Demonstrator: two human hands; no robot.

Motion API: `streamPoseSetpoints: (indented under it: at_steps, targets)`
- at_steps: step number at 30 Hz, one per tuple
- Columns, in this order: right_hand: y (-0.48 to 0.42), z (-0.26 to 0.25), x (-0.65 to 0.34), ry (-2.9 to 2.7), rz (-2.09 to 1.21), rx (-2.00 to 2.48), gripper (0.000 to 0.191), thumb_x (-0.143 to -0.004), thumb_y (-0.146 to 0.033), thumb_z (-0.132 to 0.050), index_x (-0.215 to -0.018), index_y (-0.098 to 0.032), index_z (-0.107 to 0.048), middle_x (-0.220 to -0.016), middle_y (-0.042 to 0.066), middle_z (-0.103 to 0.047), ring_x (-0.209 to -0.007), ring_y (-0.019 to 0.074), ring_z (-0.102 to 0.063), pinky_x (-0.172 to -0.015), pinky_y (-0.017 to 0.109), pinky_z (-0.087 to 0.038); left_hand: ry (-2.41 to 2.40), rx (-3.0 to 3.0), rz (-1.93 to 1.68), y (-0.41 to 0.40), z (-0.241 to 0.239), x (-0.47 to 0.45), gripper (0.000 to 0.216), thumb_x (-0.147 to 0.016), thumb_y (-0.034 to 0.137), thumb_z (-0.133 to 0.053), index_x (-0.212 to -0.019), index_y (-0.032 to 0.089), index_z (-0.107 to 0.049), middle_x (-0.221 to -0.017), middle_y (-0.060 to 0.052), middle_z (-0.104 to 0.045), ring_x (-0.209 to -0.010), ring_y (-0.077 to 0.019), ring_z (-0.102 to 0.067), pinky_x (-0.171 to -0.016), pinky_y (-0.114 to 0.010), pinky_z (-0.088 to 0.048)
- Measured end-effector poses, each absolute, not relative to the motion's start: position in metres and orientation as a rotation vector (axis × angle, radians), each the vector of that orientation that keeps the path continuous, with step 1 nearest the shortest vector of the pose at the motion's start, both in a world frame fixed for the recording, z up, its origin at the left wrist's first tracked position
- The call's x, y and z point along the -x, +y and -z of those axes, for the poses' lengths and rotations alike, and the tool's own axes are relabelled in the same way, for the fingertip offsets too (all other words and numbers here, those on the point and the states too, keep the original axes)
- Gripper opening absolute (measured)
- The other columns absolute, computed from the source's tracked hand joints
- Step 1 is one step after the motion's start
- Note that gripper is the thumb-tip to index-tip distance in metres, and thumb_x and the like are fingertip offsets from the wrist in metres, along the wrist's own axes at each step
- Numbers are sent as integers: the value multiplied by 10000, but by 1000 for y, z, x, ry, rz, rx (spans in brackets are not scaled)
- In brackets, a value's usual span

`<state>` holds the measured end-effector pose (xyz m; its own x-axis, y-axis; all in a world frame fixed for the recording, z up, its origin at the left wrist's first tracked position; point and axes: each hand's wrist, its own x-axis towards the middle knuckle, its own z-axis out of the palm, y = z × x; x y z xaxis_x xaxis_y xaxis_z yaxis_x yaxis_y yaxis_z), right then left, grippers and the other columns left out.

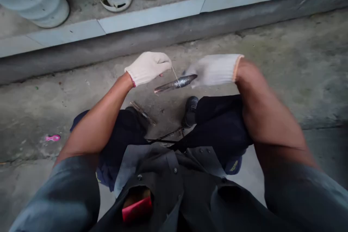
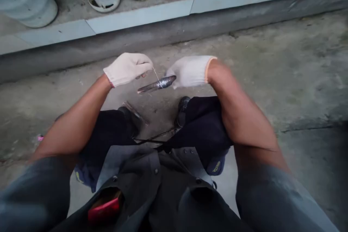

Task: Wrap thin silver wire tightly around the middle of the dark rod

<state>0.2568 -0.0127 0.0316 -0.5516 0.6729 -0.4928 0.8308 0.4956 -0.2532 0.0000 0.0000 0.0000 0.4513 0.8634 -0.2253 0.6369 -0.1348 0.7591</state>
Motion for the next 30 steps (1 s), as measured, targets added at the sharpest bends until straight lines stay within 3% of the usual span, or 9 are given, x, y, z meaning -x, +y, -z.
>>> streamPoseSetpoints:
  at_steps: [4,7,12,16,19,23,27,30]
  targets:
    - [-18,-47,-266,2545,896,-1198,275,-925,-348,-748,-1176,-251,-802,-1039,-31,-785,-896,184,-693,-804,285,-488,1177,-1698,-399,-1,2,1,247,-1015,383,-656,-985,167,-771,-839,-63,-744,-730,-159,-671,-656,-254,-498]
    - [-13,-49,-266,2628,900,-1354,306,-967,-376,-693,-1207,-202,-767,-1057,8,-762,-924,191,-676,-800,290,-484,1113,-1604,-464,-4,8,-2,300,-1066,423,-655,-1026,145,-759,-830,-76,-750,-710,-150,-693,-673,-258,-531]
    - [-1,-44,-255,2705,510,-1776,372,-1036,-477,-628,-1289,-224,-732,-1162,92,-761,-1037,275,-676,-860,345,-518,1090,-1534,-500,-13,14,-9,294,-1104,407,-636,-1096,138,-753,-838,-74,-772,-612,-106,-669,-659,-254,-539]
    - [3,-37,-243,2562,53,-1894,369,-1068,-318,-538,-1335,-155,-734,-1232,186,-767,-1062,304,-688,-867,371,-490,1116,-1571,-371,-17,12,-12,230,-1099,313,-594,-1177,153,-739,-856,-47,-779,-591,-106,-661,-640,-255,-528]
    - [3,-31,-236,2442,-111,-1830,332,-1049,-198,-521,-1265,-104,-754,-1171,222,-769,-1008,291,-706,-841,378,-465,1137,-1660,-262,-18,11,-12,233,-1095,323,-573,-1055,161,-736,-865,-47,-788,-586,-110,-647,-623,-259,-511]
    - [1,-17,-229,2418,-67,-1731,272,-1022,-130,-547,-1160,-101,-779,-1106,211,-770,-1008,293,-706,-879,395,-446,1187,-1751,-180,-17,9,-10,286,-1084,359,-548,-926,182,-707,-865,-34,-791,-596,-116,-615,-600,-257,-474]
    - [-9,-8,-225,2438,-36,-1458,310,-985,-84,-533,-1132,-96,-806,-1121,214,-777,-1011,299,-706,-872,390,-431,1271,-1967,-178,-10,8,-3,309,-1031,396,-599,-831,206,-739,-740,-4,-719,-649,-150,-615,-645,-282,-444]
    - [-16,-11,-230,2462,96,-1256,305,-953,-97,-580,-1116,-152,-832,-1089,151,-793,-979,265,-699,-841,357,-425,1274,-2029,-246,-7,8,2,250,-985,349,-635,-849,196,-778,-735,1,-708,-677,-152,-601,-659,-288,-427]
